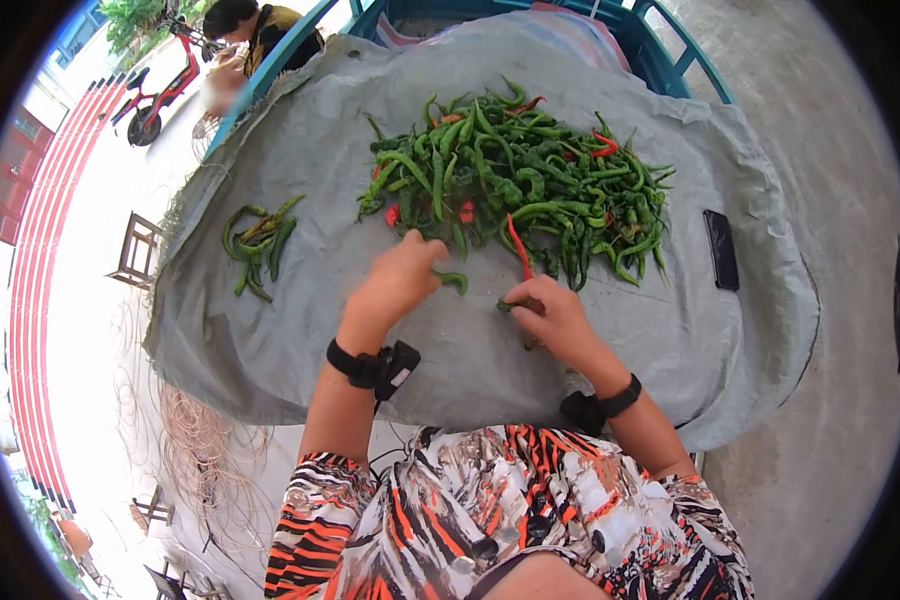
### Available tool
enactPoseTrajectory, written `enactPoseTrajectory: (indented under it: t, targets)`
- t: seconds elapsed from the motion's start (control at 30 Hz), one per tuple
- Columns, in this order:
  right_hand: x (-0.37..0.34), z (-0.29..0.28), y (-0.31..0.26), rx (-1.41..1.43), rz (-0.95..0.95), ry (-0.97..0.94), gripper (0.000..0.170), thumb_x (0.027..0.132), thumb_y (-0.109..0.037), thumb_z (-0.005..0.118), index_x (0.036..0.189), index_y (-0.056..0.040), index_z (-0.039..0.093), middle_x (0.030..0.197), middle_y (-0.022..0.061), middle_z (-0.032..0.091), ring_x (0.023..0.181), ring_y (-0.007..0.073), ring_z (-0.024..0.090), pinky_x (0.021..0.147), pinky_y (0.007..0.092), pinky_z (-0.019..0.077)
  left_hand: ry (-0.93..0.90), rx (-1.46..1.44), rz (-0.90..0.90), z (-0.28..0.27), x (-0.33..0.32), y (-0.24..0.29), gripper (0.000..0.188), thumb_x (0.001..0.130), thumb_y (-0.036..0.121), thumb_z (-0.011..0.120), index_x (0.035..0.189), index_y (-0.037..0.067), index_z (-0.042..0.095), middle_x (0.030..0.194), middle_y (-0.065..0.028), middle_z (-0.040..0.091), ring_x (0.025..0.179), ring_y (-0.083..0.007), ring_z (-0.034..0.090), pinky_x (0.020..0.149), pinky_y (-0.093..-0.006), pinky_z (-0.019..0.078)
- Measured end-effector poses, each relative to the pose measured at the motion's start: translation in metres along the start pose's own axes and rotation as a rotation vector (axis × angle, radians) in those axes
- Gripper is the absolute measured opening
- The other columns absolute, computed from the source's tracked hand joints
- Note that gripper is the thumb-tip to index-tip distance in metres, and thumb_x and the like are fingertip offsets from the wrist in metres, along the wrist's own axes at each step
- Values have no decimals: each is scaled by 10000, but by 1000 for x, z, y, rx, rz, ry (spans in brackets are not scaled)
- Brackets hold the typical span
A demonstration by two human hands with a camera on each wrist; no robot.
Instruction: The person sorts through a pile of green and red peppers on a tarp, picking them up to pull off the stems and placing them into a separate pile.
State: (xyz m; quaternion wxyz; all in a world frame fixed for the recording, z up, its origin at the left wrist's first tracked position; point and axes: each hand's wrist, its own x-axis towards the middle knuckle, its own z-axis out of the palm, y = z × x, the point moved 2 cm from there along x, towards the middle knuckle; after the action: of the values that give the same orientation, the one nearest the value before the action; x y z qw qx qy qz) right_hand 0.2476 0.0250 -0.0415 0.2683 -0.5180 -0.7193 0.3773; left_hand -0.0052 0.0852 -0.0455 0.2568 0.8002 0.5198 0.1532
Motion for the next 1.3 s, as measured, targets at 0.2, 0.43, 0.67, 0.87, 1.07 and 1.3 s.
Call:
enactPoseTrajectory:
  t: [0.2,0.43,0.67,0.87,1.07,1.3]
  targets:
    - [16,-58,-14,299,145,54,198,876,-38,662,1074,-30,658,961,-2,603,804,78,586,714,239,493,87,50,-31,28,-10,7,244,805,134,710,1030,116,617,1001,-133,544,941,-353,606,772,-457,506]
    - [37,-69,8,777,112,591,288,927,-67,643,1207,-33,582,944,14,614,771,88,604,718,237,510,160,-44,-44,17,-24,28,173,887,193,666,1030,109,618,966,-122,594,894,-360,626,734,-458,502]
    - [5,-39,15,842,322,297,197,927,-72,635,1123,-49,624,889,-16,622,764,80,602,713,249,520,113,-329,9,39,-28,40,221,943,220,611,1091,58,631,993,-149,654,896,-346,642,743,-431,501]
    - [21,-67,-9,871,121,532,243,939,-102,638,1173,-53,596,881,-18,602,748,71,577,675,237,493,127,-471,22,47,-21,67,230,937,214,629,1082,37,642,949,-141,663,849,-317,646,729,-396,502]
    - [-1,-29,-2,609,315,106,197,964,-197,639,1127,-88,631,803,-53,565,660,26,498,565,197,410,113,-459,94,49,-18,83,242,920,211,675,1101,52,661,889,-115,652,743,-231,612,664,-344,487]
    - [-9,-43,-2,459,296,27,113,976,-160,615,995,-58,661,716,-61,545,618,32,512,554,209,427,204,-478,84,47,-16,60,245,872,161,707,1098,70,680,946,-75,625,749,-187,584,654,-319,477]
